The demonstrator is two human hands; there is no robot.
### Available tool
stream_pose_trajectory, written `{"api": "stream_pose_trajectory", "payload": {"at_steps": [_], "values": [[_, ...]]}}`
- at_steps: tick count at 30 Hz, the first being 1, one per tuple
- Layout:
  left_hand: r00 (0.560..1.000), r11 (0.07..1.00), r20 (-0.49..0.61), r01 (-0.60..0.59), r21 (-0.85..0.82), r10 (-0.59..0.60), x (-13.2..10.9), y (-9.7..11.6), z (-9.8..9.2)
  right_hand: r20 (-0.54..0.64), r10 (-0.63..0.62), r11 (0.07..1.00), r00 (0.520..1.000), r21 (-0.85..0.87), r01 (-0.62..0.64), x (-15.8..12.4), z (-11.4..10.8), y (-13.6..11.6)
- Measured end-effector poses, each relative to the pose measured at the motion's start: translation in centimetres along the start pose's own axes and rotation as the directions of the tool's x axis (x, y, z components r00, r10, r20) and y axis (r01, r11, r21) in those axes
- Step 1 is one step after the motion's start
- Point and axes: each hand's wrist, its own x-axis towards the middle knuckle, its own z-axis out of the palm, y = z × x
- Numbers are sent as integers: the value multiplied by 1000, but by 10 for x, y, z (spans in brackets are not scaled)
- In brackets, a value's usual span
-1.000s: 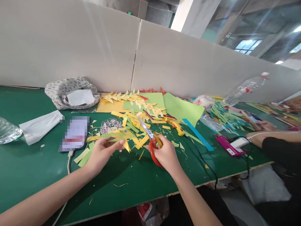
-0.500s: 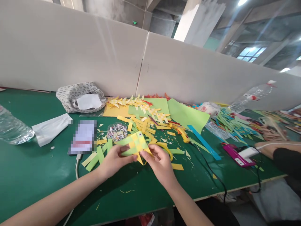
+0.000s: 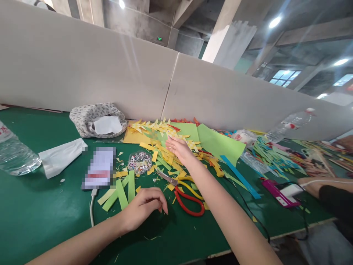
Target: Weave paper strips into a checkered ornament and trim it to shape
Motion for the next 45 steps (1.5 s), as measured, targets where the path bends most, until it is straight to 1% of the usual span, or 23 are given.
{"api": "stream_pose_trajectory", "payload": {"at_steps": [2,5,9,13,16,18,22,24,27,29,33,34,35,37,39,40,42,45], "values": [[1000,998,10,28,-56,-28,0,2,0,-38,-24,994,999,-110,20,9,-1,5],[999,996,3,55,-77,-55,0,2,1,-42,-68,947,997,-316,51,9,-10,14],[997,992,-9,77,-104,-78,1,-1,3,13,-141,826,990,-550,125,-6,-20,23],[993,986,-55,94,-135,-102,2,-6,4,87,-209,721,974,-660,213,-24,-18,27],[992,987,-62,103,-126,-111,1,-9,5,118,-250,681,961,-685,261,-30,-16,30],[994,990,-54,89,-110,-95,1,-9,6,130,-267,681,955,-676,282,-31,-18,30],[999,999,-33,8,-49,-10,0,-4,4,123,-286,733,950,-610,300,-32,-29,30],[1000,998,-1,2,-61,-3,-1,-2,4,107,-291,769,951,-565,299,-33,-35,29],[999,987,41,31,-155,-25,-2,-2,4,52,-307,808,950,-514,289,-36,-44,25],[999,979,27,25,-203,-19,-2,-4,4,-18,-335,828,942,-483,285,-36,-51,22],[1000,965,-17,13,-263,-18,-2,-7,3,-168,-414,845,895,-435,309,-37,-60,15],[1000,965,-18,9,-262,-14,-2,-7,3,-172,-422,844,890,-434,316,-37,-61,15],[1000,967,-22,7,-256,-13,-2,-6,3,-146,-416,841,897,-438,319,-38,-62,14],[999,970,-44,10,-243,-21,-1,-6,3,-19,-363,816,932,-490,307,-42,-61,14],[996,969,-65,38,-242,-55,0,-5,4,109,-290,740,951,-605,295,-47,-58,15],[995,969,-72,55,-239,-74,1,-5,4,138,-269,691,953,-661,291,-50,-56,16],[993,974,-76,76,-213,-94,2,-5,5,134,-275,611,952,-740,281,-53,-53,16],[989,976,-119,56,-209,-83,3,-5,4,91,-316,569,944,-779,265,-55,-50,14]]}}
